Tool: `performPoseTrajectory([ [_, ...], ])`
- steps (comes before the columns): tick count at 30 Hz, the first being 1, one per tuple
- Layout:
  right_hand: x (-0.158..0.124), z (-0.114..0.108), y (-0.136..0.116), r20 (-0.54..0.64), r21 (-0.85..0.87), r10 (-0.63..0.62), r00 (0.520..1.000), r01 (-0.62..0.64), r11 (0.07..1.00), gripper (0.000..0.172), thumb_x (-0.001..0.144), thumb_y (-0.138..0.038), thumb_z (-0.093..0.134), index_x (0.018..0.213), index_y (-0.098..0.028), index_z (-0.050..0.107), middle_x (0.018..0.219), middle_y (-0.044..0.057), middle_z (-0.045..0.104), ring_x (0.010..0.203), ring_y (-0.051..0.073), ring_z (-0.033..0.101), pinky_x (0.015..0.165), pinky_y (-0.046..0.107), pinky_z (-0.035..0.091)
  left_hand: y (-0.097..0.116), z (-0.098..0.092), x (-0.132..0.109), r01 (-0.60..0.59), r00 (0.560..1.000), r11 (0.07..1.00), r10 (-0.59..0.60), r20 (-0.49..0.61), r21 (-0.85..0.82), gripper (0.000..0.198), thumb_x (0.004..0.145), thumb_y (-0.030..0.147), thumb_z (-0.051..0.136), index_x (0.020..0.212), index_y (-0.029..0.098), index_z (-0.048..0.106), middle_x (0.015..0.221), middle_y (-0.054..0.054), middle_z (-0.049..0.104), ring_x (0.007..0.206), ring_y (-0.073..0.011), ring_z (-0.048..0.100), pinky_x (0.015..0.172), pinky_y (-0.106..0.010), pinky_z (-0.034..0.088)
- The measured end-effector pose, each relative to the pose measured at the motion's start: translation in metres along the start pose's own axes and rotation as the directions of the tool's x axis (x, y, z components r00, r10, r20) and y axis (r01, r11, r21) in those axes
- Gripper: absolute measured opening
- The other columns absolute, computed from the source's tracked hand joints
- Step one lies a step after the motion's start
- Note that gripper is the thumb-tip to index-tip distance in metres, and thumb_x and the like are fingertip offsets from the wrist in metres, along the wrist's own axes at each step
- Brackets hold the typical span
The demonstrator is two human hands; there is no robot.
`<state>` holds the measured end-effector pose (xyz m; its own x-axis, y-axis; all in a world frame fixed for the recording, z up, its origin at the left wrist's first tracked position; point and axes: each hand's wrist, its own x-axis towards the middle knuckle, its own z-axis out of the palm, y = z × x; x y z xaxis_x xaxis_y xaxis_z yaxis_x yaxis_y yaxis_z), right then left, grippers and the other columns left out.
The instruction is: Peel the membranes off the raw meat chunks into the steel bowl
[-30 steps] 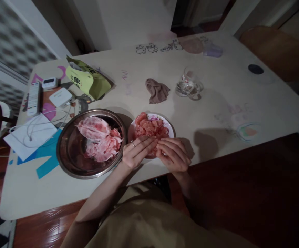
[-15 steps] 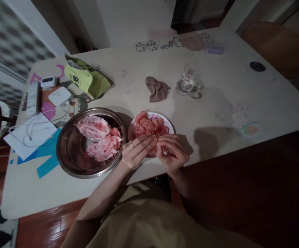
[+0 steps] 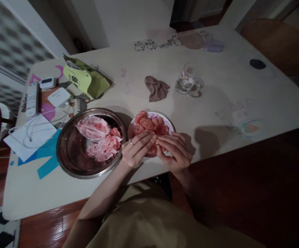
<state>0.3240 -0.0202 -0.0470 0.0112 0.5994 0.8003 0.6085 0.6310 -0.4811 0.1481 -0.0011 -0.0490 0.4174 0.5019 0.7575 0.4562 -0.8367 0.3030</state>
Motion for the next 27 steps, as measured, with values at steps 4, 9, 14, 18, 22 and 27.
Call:
performPoseTrajectory([
  [4,0.007,-0.014,-0.002,0.121,-0.117,-0.065,0.991,0.079,0.99,0.022,0.091,-0.008,0.066,0.107,-0.023,0.071,0.098,0.001,0.081,0.092,0.016,0.077,0.102,0.039,0.055,0.003,-0.003,0.005,0.001,0.999,0.999,-0.004,0.047,0.051,0.043,0.098,0.013,0.062,0.141,0.013,0.059,0.126,-0.012,0.074,0.126,-0.0241,0.066,0.101,-0.036,0.061],
  [9,0.011,-0.021,-0.005,0.191,-0.17,-0.095,0.977,0.129,0.977,0.021,0.091,-0.009,0.068,0.109,-0.02,0.07,0.102,0.004,0.081,0.095,0.016,0.077,0.107,0.04,0.05,0.007,-0.01,0.008,0.005,0.995,0.997,-0.012,0.102,0.071,0.04,0.097,0.01,0.062,0.137,0.01,0.061,0.126,-0.013,0.074,0.126,-0.0238,0.066,0.104,-0.035,0.06],
  [14,0.011,-0.027,0.002,0.234,-0.154,-0.098,0.967,0.137,0.978,0.024,0.093,-0.01,0.066,0.111,-0.024,0.07,0.1,0.0,0.081,0.093,0.016,0.077,0.105,0.04,0.049,0.006,-0.011,0.009,0.02,0.98,0.999,-0.026,0.195,0.034,0.04,0.1,0.01,0.056,0.14,0.01,0.058,0.13,-0.014,0.072,0.127,-0.022,0.067,0.099,-0.031,0.062],
  [18,0.013,-0.029,0.009,0.212,-0.124,-0.132,0.968,0.161,0.979,0.023,0.09,-0.01,0.068,0.109,-0.023,0.071,0.099,0.001,0.081,0.093,0.017,0.076,0.096,0.039,0.054,0.001,-0.007,0.007,-0.053,0.987,0.998,0.055,0.15,-0.017,0.038,0.101,0.011,0.053,0.139,0.008,0.058,0.13,-0.016,0.072,0.129,-0.0212,0.065,0.099,-0.029,0.062],
  [22,0.016,-0.028,0.01,0.23,-0.125,-0.193,0.954,0.226,0.966,0.017,0.089,-0.011,0.069,0.102,-0.021,0.071,0.095,0.002,0.08,0.09,0.017,0.074,0.089,0.037,0.057,-0.002,-0.006,0.004,-0.091,0.989,0.995,0.095,0.112,-0.038,0.038,0.103,0.013,0.051,0.14,0.009,0.057,0.132,-0.016,0.071,0.132,-0.0216,0.063,0.102,-0.032,0.062],
  [27,0.015,-0.03,0.008,0.281,-0.164,-0.229,0.932,0.282,0.945,0.016,0.091,-0.011,0.067,0.104,-0.02,0.071,0.096,0.002,0.08,0.088,0.015,0.074,0.094,0.038,0.055,0.0,-0.01,0.004,-0.063,0.984,0.996,0.072,0.166,-0.059,0.038,0.103,0.013,0.051,0.14,0.01,0.056,0.135,-0.017,0.069,0.134,-0.0239,0.062,0.101,-0.036,0.063],
])
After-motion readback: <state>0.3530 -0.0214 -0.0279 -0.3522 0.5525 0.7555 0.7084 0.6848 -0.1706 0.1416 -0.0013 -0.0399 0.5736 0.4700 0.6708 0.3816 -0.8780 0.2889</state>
